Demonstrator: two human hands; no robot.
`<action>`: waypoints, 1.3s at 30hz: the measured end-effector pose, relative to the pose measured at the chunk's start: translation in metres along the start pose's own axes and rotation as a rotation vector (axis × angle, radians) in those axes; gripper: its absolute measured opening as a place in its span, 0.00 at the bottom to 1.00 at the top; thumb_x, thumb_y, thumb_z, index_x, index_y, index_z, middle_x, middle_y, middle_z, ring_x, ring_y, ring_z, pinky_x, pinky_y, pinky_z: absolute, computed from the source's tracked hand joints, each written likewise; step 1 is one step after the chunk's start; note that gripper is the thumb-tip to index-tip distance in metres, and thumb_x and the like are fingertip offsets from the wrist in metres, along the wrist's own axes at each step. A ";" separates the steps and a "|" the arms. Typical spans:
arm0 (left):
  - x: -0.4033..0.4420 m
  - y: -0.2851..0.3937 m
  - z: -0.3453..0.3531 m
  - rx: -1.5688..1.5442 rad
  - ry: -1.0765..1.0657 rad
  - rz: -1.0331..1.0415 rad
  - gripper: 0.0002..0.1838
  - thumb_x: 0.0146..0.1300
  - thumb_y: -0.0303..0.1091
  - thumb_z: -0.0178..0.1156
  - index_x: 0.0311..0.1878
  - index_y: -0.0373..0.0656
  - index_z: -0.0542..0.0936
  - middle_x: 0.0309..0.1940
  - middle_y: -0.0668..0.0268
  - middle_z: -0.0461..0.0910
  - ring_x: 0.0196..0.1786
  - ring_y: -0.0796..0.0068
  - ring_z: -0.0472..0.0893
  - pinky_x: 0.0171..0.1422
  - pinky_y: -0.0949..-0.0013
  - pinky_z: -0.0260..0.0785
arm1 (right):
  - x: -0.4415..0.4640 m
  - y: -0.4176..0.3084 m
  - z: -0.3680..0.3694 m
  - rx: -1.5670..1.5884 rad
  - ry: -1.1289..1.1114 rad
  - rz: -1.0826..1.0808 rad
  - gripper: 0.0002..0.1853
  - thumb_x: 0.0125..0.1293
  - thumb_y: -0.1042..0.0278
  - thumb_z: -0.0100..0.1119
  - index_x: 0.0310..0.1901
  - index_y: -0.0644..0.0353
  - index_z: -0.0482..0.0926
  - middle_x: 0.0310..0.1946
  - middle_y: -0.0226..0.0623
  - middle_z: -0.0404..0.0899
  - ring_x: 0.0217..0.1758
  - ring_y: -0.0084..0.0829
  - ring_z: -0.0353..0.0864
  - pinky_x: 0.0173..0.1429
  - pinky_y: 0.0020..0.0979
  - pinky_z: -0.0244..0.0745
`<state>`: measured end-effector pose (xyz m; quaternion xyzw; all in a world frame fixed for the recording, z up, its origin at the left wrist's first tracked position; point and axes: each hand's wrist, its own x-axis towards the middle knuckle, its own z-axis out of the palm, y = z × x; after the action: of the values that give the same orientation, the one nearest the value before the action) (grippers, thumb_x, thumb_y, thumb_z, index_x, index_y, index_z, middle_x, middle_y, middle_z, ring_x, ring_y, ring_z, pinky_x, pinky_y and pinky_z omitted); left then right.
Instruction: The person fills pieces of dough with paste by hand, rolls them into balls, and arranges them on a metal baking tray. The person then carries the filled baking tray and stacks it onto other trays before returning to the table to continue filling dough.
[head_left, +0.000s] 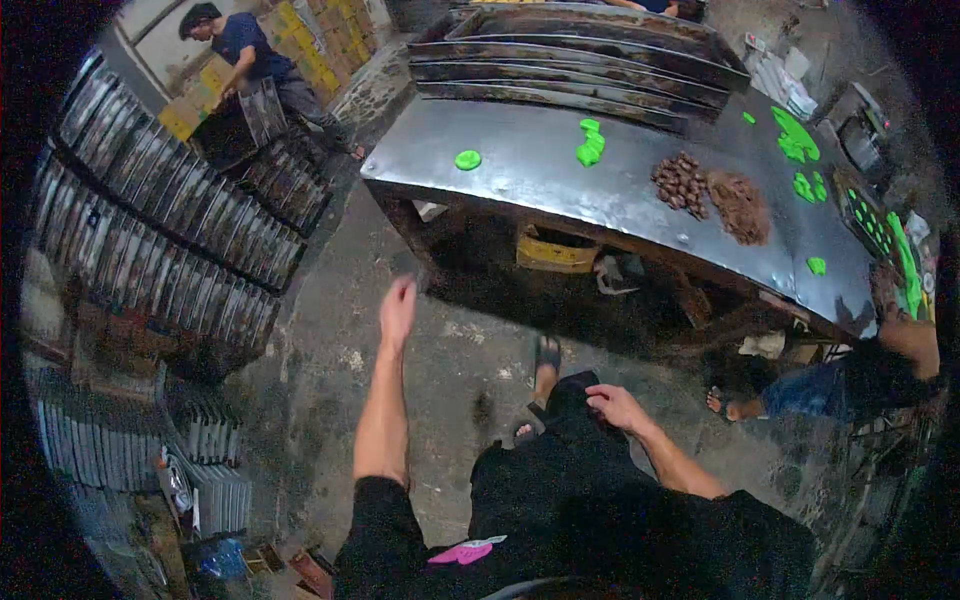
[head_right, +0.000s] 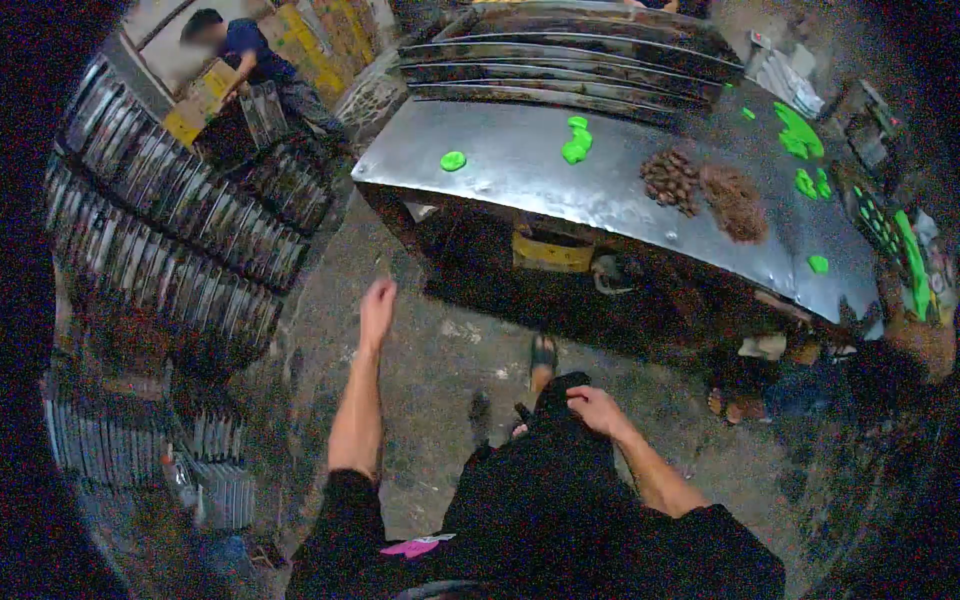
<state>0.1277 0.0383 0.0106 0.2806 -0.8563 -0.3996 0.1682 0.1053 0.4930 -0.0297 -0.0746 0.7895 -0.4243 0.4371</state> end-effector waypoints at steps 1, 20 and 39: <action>0.039 0.033 0.005 -0.040 -0.002 0.083 0.18 0.66 0.41 0.54 0.52 0.38 0.78 0.48 0.54 0.81 0.51 0.62 0.80 0.56 0.67 0.69 | 0.019 -0.007 -0.007 -0.059 0.041 -0.079 0.19 0.64 0.62 0.57 0.54 0.61 0.77 0.42 0.43 0.82 0.45 0.32 0.79 0.53 0.30 0.72; 0.288 0.161 0.115 -0.204 -0.688 0.180 0.09 0.63 0.31 0.58 0.41 0.35 0.77 0.32 0.60 0.81 0.34 0.72 0.79 0.40 0.70 0.71 | 0.326 -0.357 -0.138 0.081 -0.121 -0.467 0.29 0.63 0.57 0.58 0.63 0.62 0.66 0.55 0.55 0.74 0.58 0.40 0.75 0.59 0.36 0.71; 0.345 0.253 0.368 0.375 -0.466 0.581 0.12 0.55 0.37 0.64 0.33 0.37 0.78 0.32 0.51 0.78 0.37 0.52 0.79 0.42 0.54 0.71 | 0.194 -0.385 -0.584 -0.338 1.069 -0.303 0.18 0.65 0.66 0.53 0.56 0.59 0.73 0.46 0.43 0.78 0.52 0.34 0.76 0.57 0.31 0.71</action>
<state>-0.4192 0.1759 -0.0005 -0.0449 -0.9729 -0.2257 0.0216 -0.5503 0.5097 0.2823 -0.0309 0.9379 -0.3288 -0.1058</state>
